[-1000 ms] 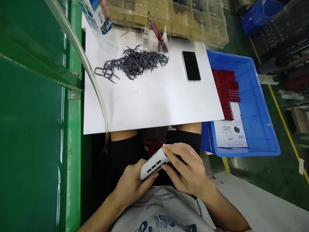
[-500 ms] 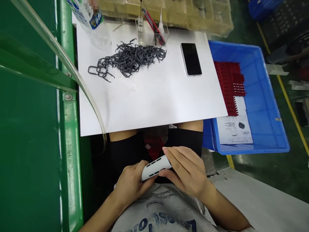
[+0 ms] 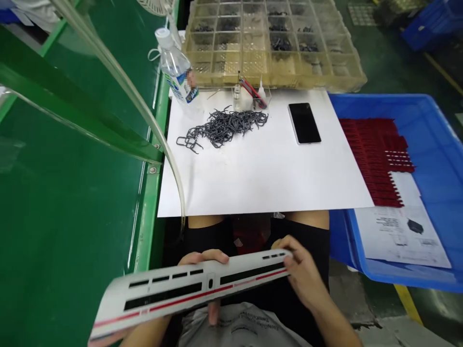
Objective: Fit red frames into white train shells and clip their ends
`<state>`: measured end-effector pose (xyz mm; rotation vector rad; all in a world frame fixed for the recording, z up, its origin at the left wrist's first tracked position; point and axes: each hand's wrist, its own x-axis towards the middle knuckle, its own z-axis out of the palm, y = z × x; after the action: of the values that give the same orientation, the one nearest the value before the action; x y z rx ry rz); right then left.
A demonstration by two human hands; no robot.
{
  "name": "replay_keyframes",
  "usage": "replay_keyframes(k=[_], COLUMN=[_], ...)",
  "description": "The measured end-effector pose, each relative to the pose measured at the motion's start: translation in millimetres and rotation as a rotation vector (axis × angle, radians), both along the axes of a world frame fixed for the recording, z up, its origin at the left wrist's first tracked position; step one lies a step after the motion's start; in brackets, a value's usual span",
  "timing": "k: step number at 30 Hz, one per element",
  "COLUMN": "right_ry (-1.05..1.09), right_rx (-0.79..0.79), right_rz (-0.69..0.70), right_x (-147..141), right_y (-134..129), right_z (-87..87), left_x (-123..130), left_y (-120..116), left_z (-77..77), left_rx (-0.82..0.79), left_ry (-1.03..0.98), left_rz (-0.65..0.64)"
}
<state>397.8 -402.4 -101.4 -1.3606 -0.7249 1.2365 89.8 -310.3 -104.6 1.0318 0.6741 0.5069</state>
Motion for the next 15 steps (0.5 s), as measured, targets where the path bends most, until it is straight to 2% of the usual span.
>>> replay_keyframes(k=[2,4,6,8,10,12,13,15], right_ry=[0.09,0.013,-0.216,-0.457,-0.595,-0.737,-0.855,-1.149], right_rx=[-0.157,-0.229,-0.139,0.06,0.242,0.344,0.336,0.221], right_rz=[0.246,0.531,0.681,0.659,0.585,0.527,0.519,0.557], right_x=[-21,-37,-45,-44,-42,-44,-48,-62], right_y=[-10,-11,3,38,91,155,188,249], right_z=[-9.8,-5.2,12.0,34.9,55.9,70.5,75.2,80.3], left_x=[6,15,24,28,26,20,17,12], left_y=[8,17,24,27,23,14,8,-1], left_z=[0.8,8.8,20.0,27.2,25.1,13.5,5.9,-7.3], left_rx=[0.094,0.203,0.231,0.136,-0.038,-0.19,-0.243,-0.303], left_ry=[-0.094,-0.204,-0.299,-0.411,-0.577,-0.739,-0.781,-0.752], left_rz=[0.147,0.312,0.443,0.473,0.334,0.091,-0.002,-0.063])
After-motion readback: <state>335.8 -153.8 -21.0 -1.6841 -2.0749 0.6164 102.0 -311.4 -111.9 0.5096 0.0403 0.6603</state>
